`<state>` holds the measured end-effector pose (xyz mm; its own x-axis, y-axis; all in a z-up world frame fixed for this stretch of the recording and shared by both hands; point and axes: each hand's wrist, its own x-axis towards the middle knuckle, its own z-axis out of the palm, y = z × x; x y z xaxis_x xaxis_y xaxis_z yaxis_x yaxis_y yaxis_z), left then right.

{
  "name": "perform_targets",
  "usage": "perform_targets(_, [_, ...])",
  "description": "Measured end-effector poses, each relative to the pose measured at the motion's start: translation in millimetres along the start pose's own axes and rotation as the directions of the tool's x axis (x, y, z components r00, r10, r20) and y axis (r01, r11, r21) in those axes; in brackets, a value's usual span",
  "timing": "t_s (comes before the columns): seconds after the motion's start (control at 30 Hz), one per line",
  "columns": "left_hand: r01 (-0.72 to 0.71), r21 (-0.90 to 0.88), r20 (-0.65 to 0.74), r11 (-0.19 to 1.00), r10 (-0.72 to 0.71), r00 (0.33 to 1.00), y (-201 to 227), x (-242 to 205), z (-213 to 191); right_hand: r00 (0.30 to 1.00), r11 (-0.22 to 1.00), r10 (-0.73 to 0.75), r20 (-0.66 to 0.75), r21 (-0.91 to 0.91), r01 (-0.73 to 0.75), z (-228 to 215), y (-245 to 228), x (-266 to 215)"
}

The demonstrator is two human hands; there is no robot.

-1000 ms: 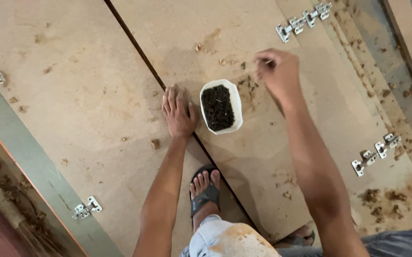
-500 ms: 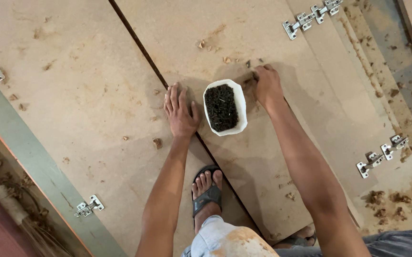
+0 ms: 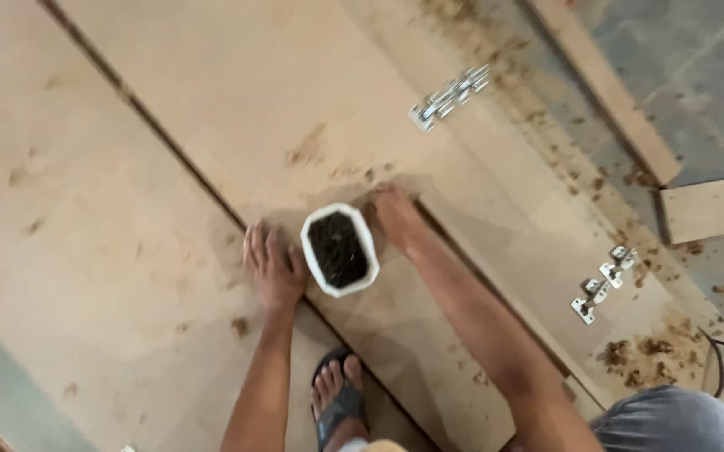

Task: The person is installing metal hinges onto wooden panels using a green power drill. They position the hinges, drive screws into the wood, and occasionally adjust the panels.

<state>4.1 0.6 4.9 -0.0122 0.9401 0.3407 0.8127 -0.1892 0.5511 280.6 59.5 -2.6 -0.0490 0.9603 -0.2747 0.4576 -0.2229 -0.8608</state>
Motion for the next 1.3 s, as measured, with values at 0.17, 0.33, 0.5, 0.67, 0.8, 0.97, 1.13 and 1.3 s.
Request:
perform_targets(0.17, [0.018, 0.03, 0.014, 0.999, -0.018, 1.0, 4.9, -0.9, -3.2, 0.964, 0.995, 0.014, -0.267, -0.089, -0.039, -22.7, 7.5, -1.5])
perform_targets(0.33, [0.034, 0.051, 0.024, 0.998, -0.035, 0.999, 8.8, 5.1, -4.0, 0.981, 0.864, 0.098, -0.167, 0.504, -0.001, -48.7, -43.3, -20.7])
perform_targets(0.5, [0.048, 0.05, 0.053, 0.998, -0.051, 0.997, 17.4, 8.6, -11.9, 0.99, 0.918, -0.128, 0.059, 0.386, 0.096, -41.2, -125.0, -62.8])
perform_targets(0.67, [0.054, 0.016, 0.04, 0.998, -0.055, 0.998, 29.8, 16.0, -20.4, 0.93, 0.929, -0.36, 0.077, -0.063, 0.365, -12.2, -170.3, -93.0])
perform_targets(0.8, [-0.017, 0.0, -0.008, 1.0, 0.017, 1.0, 15.9, 7.0, -17.0, 0.992, 0.973, -0.094, -0.09, 0.203, 0.11, -13.7, -138.5, -74.9])
perform_targets(0.97, [0.008, 0.009, 0.005, 1.0, -0.008, 1.0, 4.4, 6.8, -0.2, 0.898, 0.981, -0.137, -0.417, 0.066, 0.181, -67.9, -54.9, -10.4])
perform_targets(1.13, [0.028, 0.008, 0.023, 1.0, -0.028, 0.999, 0.8, -0.3, -3.1, 0.913, 0.987, -0.143, -0.383, -0.127, 0.101, -79.3, -13.4, 8.2])
perform_targets(1.3, [0.056, 0.01, 0.059, 0.998, -0.057, 0.997, 0.7, 1.4, -4.4, 0.845, 0.771, -0.487, -0.221, -0.563, 0.297, -43.7, -25.1, 20.9])
